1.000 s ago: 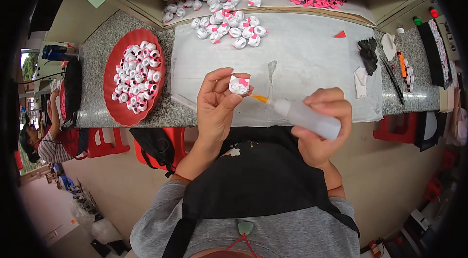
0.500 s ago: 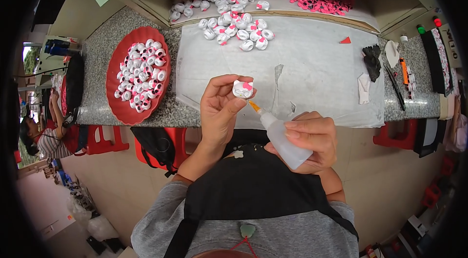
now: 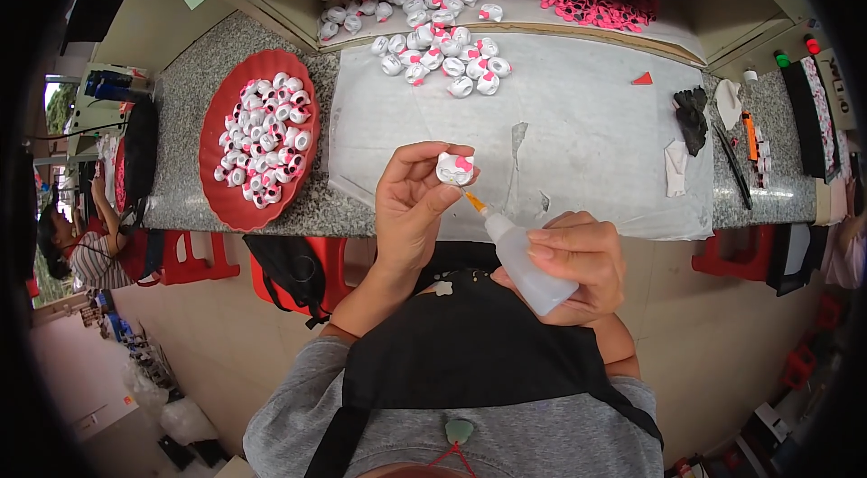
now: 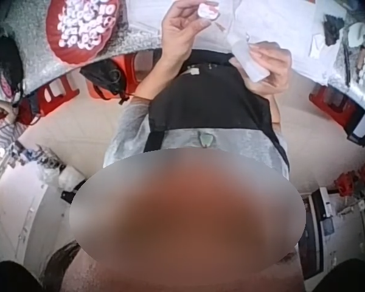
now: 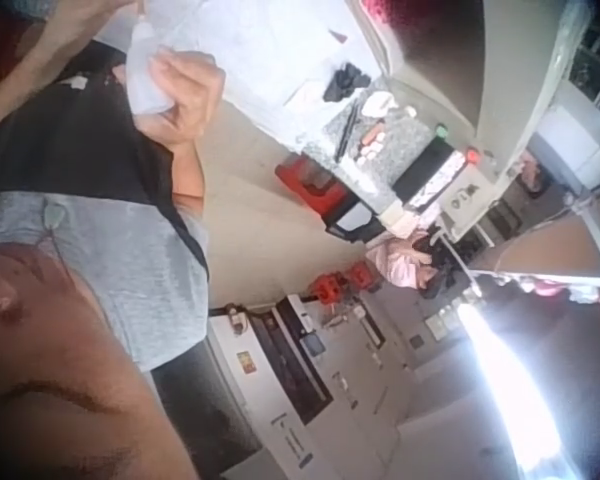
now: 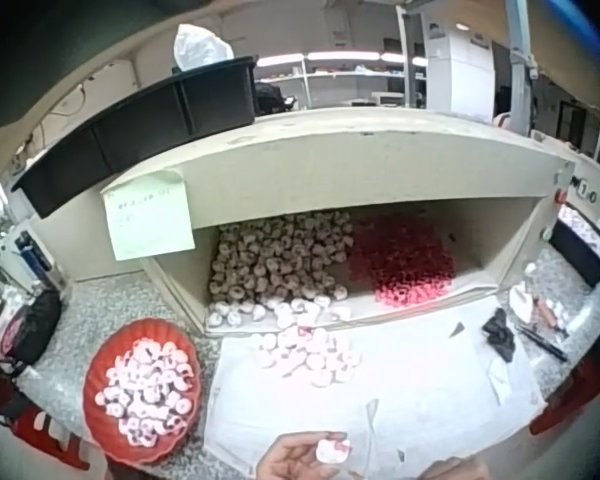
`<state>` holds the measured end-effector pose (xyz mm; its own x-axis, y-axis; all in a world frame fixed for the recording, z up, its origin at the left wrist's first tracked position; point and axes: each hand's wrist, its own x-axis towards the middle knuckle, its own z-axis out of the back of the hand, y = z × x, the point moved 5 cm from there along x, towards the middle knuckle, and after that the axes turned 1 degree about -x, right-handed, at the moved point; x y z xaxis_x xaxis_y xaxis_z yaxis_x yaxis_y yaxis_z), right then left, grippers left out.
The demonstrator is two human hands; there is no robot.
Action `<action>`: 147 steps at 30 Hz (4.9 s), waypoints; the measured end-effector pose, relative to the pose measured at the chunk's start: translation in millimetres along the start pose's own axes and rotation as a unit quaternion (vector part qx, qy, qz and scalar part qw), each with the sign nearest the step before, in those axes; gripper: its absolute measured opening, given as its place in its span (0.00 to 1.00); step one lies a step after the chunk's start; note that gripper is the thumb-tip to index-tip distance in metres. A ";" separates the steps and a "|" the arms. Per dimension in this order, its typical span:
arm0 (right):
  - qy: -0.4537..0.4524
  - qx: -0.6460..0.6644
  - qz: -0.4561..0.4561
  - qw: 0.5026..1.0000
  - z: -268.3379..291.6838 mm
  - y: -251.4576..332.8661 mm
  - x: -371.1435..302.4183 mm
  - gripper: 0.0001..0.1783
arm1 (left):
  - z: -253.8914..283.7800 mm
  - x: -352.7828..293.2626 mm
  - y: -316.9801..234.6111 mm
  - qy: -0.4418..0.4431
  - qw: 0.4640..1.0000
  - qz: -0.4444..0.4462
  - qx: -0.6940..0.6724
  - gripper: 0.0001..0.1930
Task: Assembling toy heads by applying glue and attaching small pink bows.
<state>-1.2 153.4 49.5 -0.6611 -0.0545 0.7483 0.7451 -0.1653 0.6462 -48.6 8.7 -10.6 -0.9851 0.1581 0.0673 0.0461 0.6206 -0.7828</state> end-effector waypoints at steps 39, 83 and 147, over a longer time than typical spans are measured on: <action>-0.003 -0.014 -0.001 1.000 -2.1 -1.2 -1.3 0.23 | -3.0 -1.6 -0.4 0.045 0.987 -0.064 0.138 0.17; 0.173 -0.446 -0.135 0.868 17.8 -200.6 97.4 0.09 | 46.6 3.8 -35.1 -0.085 0.989 -0.097 0.070 0.18; 0.033 0.241 -0.451 0.859 -37.5 -66.0 -18.4 0.14 | 3.2 -4.0 -2.0 0.080 0.993 0.025 0.080 0.12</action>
<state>-41.5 128.4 -12.5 -0.9801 -0.1774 -0.0890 -0.1334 0.2566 0.9573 -45.3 4.4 -11.3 -0.9425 0.3143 0.1137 0.0549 0.4812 -0.8749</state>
